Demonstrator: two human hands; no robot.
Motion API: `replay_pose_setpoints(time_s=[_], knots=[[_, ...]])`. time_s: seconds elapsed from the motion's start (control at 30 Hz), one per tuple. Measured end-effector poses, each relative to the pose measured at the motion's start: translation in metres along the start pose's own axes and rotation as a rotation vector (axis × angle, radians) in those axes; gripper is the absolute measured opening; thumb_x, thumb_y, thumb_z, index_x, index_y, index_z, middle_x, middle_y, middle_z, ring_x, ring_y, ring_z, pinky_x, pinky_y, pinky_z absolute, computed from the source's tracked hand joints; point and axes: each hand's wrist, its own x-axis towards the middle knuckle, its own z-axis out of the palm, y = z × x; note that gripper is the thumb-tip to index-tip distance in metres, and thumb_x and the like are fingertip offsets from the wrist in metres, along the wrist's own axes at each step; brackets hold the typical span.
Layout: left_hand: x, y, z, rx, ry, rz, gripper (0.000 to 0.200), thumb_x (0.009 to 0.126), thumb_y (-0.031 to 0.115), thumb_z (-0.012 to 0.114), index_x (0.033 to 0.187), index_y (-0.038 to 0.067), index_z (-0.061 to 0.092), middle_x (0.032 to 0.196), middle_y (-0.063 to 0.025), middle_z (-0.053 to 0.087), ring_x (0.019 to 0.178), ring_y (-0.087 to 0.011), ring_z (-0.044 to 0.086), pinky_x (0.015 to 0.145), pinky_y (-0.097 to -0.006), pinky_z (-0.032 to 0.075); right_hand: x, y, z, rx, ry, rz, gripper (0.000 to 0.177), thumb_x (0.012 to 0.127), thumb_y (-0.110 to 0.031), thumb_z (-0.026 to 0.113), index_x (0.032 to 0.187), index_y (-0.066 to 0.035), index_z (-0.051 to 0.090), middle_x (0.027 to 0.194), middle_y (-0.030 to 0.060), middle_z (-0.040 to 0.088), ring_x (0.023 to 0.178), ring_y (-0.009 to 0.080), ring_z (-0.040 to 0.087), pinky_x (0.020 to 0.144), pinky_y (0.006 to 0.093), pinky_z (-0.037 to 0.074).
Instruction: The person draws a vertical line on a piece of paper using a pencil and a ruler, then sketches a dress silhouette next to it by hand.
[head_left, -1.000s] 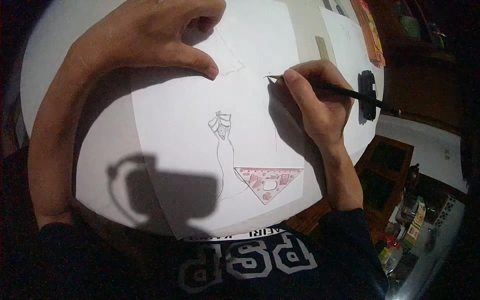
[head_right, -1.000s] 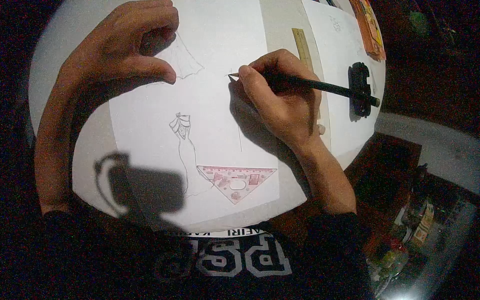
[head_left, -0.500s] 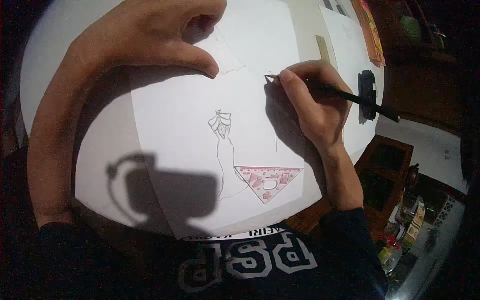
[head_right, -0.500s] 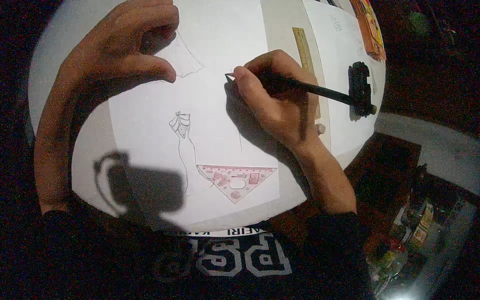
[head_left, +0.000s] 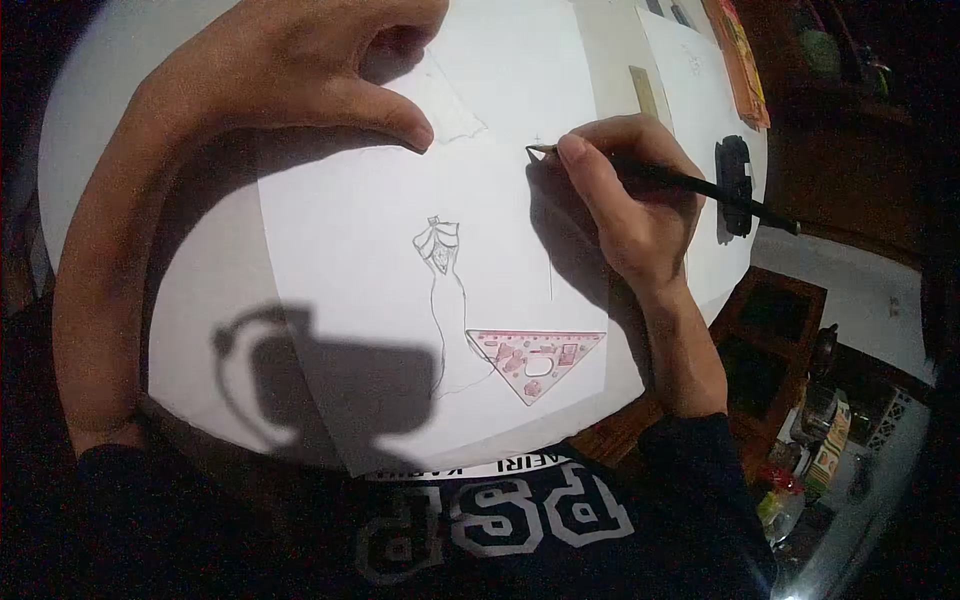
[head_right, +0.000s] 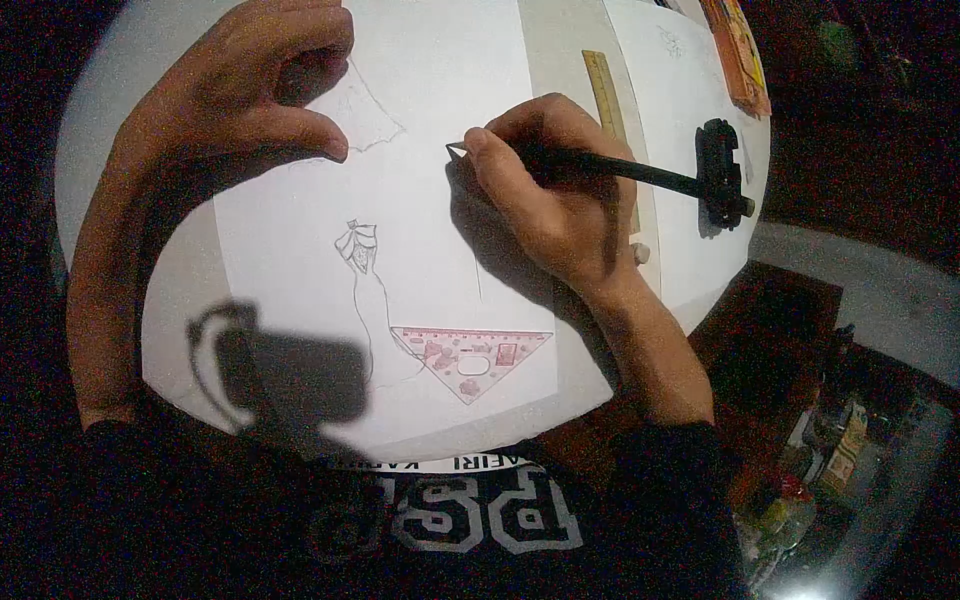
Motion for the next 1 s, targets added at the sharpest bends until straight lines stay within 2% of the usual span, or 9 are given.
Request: replay_pose_setpoints(time_s=[0.07,0.23,0.5,0.57,0.67,0.8,0.87,1.0], knots=[[-0.002,-0.008,0.005,0.024,0.093,0.168,0.051,0.074,0.044,0.09,0.082,0.004,0.058,0.076,-0.0085,0.059,0.068,-0.0242,0.056,0.06,-0.0356,0.046,0.0,-0.001,0.0,0.002,0.012,0.03,0.016,0.093,-0.013,0.072,0.093,0.002,0.068,0.076,0.0126,0.071,0.067,0.0168,0.071,0.057,0.0261,0.055],[-0.006,-0.006,0.004,0.021,0.109,0.165,0.052,0.074,0.044,0.09,0.082,0.004,0.058,0.075,-0.0085,0.058,0.067,-0.0241,0.056,0.06,-0.0359,0.046,0.0,0.001,0.001,0.035,0.016,-0.024,0.017,0.093,-0.014,0.073,0.093,0.002,0.068,0.077,0.0131,0.072,0.07,0.0167,0.072,0.059,0.0268,0.057],[-0.004,-0.008,0.007,0.028,0.115,0.204,0.052,0.073,0.044,0.09,0.081,0.004,0.057,0.075,-0.0082,0.057,0.067,-0.0241,0.056,0.06,-0.0361,0.045,-0.002,-0.003,0.002,0.063,0.022,0.038,0.016,0.093,-0.013,0.074,0.092,0.002,0.068,0.08,0.0127,0.072,0.072,0.0153,0.072,0.061,0.0257,0.057],[-0.006,-0.001,0.005,0.015,0.111,0.119,0.052,0.072,0.043,0.091,0.081,0.004,0.057,0.074,-0.0081,0.057,0.067,-0.0242,0.055,0.06,-0.0361,0.045,-0.001,-0.002,0.002,0.064,0.021,0.049,0.015,0.093,-0.012,0.074,0.092,0.002,0.068,0.08,0.0121,0.072,0.072,0.0151,0.072,0.061,0.0259,0.057],[-0.007,0.0,0.005,-0.002,0.105,0.097,0.051,0.072,0.041,0.091,0.08,0.004,0.056,0.074,-0.0078,0.057,0.067,-0.0236,0.055,0.06,-0.0359,0.045,-0.001,-0.002,0.001,0.006,0.002,0.017,0.016,0.093,-0.013,0.074,0.092,0.001,0.068,0.079,0.0114,0.072,0.072,0.0155,0.071,0.061,0.0268,0.057],[-0.006,-0.003,0.006,-0.009,0.107,0.113,0.051,0.072,0.04,0.092,0.08,0.004,0.056,0.073,-0.0072,0.057,0.066,-0.0224,0.054,0.059,-0.0351,0.044,-0.001,0.0,0.001,0.025,0.014,0.024,0.016,0.093,-0.015,0.073,0.093,0.001,0.069,0.08,0.0115,0.072,0.071,0.0158,0.071,0.062,0.0274,0.057],[-0.004,-0.007,0.006,0.006,0.117,0.192,0.05,0.072,0.039,0.092,0.08,0.004,0.056,0.073,-0.0066,0.056,0.065,-0.0212,0.054,0.058,-0.0341,0.043,-0.001,0.001,0.001,0.016,0.019,0.004,0.016,0.093,-0.015,0.073,0.093,0.001,0.069,0.081,0.0118,0.072,0.071,0.0159,0.071,0.062,0.0275,0.057],[-0.007,-0.003,0.004,0.007,0.113,0.164,0.051,0.072,0.039,0.092,0.08,0.004,0.056,0.072,-0.0062,0.056,0.064,-0.0206,0.054,0.057,-0.0335,0.043,-0.001,0.001,0.002,0.044,0.011,0.026,0.016,0.093,-0.015,0.073,0.092,0.0,0.069,0.078,0.0112,0.071,0.07,0.015,0.07,0.062,0.0272,0.057]])
